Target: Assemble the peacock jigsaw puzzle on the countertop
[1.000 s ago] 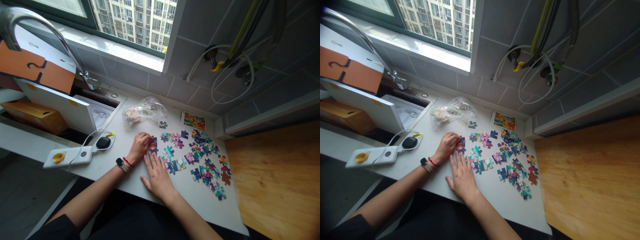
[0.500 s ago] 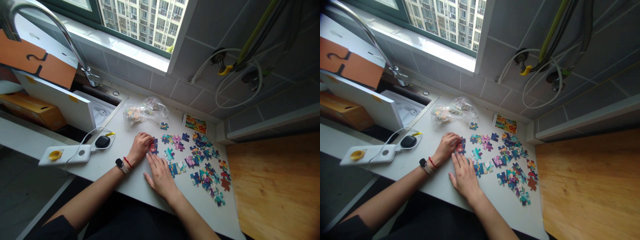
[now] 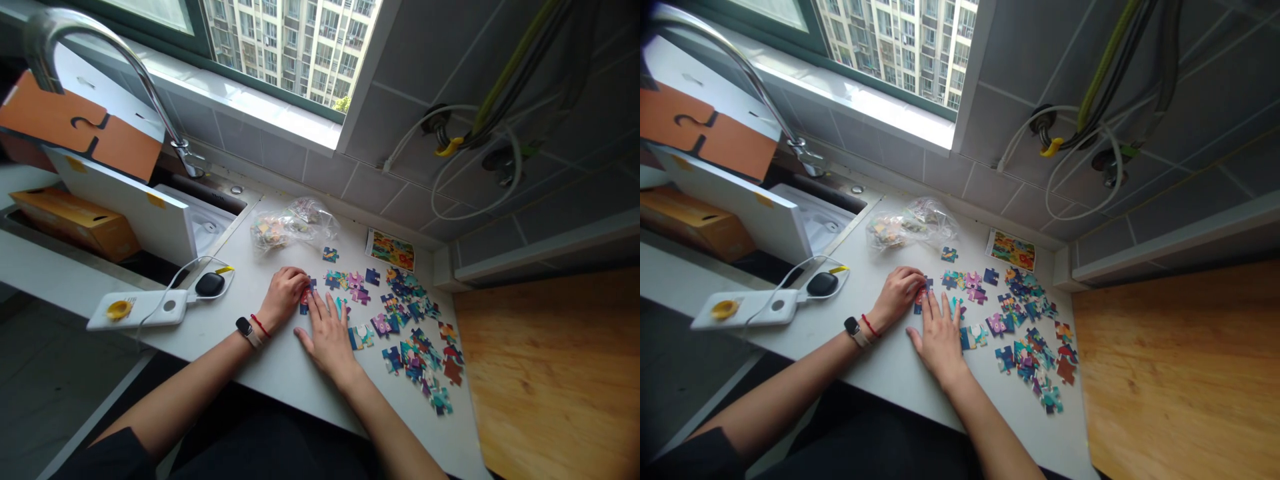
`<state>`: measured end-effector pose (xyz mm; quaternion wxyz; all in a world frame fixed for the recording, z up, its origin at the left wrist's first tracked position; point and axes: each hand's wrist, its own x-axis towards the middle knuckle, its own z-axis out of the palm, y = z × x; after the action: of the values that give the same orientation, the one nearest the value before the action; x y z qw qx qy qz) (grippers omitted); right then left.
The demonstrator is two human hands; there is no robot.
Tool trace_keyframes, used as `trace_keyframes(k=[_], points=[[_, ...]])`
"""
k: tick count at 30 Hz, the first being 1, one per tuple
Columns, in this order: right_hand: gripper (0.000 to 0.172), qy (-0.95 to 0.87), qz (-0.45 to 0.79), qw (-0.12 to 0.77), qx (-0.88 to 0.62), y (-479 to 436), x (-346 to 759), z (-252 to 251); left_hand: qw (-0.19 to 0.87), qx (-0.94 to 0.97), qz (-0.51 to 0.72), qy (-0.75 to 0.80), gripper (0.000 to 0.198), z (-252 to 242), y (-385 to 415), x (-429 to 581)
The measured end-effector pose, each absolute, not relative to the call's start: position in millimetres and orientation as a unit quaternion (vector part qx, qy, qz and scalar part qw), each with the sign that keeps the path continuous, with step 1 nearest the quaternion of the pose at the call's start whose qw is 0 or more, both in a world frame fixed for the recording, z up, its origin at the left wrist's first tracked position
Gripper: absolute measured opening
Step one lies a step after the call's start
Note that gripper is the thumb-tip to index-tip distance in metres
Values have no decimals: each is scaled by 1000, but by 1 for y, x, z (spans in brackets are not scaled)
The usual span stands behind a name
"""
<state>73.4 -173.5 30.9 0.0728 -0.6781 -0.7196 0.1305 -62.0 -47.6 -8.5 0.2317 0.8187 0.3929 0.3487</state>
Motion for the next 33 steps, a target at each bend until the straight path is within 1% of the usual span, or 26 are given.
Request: trace_keyframes(k=[7,10,12,14,16,17,19,22,27,33], points=[[69,-715,141,58,-683,-166,71,40,240,804,382,388,14,-7,-46,-62],[68,-715,132,80,-681,-171,72,35,246,801,401,370,17,-1,-50,-69],[65,-720,113,106,-677,-178,75,29,250,808,401,352,17,2,-58,-78],[56,-717,77,140,-678,-190,82,22,252,828,380,326,18,3,-67,-89],[47,-698,35,177,-693,-204,91,16,236,861,335,300,28,2,-76,-98],[44,-686,19,193,-702,-212,96,14,226,876,312,290,31,0,-79,-102],[40,-667,2,215,-714,-225,105,14,210,895,276,279,31,-2,-82,-104],[38,-674,5,232,-701,-238,113,18,204,903,253,282,28,-3,-81,-103],[33,-711,33,244,-659,-242,114,18,196,909,240,280,30,-1,-79,-100],[40,-702,55,266,-659,-235,118,11,209,907,241,274,28,0,-80,-102]])
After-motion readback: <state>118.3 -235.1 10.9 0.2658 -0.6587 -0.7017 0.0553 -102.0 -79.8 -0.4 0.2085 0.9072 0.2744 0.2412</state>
